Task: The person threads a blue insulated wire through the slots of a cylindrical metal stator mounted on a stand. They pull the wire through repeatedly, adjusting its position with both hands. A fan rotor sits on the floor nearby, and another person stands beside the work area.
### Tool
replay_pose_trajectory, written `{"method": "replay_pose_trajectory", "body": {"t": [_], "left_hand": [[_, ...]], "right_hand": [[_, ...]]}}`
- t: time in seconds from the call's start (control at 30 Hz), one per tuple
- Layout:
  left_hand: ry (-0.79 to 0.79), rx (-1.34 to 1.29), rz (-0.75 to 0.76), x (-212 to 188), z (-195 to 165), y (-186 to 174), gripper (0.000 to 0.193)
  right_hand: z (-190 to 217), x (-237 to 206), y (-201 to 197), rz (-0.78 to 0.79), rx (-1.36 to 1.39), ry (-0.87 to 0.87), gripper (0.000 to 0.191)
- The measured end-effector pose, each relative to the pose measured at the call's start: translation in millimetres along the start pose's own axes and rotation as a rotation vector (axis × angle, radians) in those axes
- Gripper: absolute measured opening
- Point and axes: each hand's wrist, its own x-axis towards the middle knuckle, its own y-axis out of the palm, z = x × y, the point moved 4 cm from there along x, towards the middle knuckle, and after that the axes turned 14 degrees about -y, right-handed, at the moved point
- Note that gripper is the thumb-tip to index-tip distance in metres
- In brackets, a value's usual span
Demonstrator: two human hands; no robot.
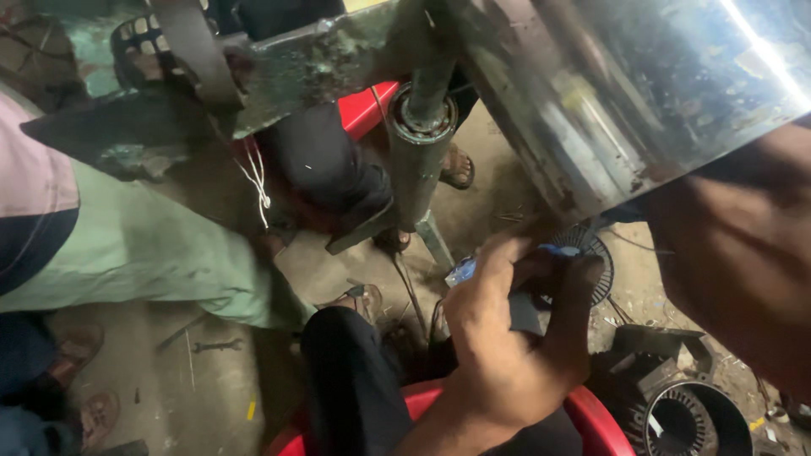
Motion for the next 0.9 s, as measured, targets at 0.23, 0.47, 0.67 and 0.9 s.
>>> {"method": "replay_pose_trajectory", "body": {"t": [0.23, 0.47, 0.67, 0.9], "left_hand": [[0.154, -0.030, -0.012, 2, -5, -4, 0.048], [-0.053, -0.033, 0.036, -2, -2, -1, 0.038], [-0.097, -0.129, 0.037, 1, -3, -1, 0.036], [0.242, 0.071, -0.076, 8, -27, -5, 0.036]], "right_hand": [[1, 2, 0, 0.081, -0.030, -0.023, 0.015], [5, 5, 5, 0.181, -0.074, -0.050, 0.016], [2, 8, 8, 0.300, -0.108, -0.086, 0.017], [-8, 8, 14, 0.398, -0.113, -0.136, 0.019]]}}
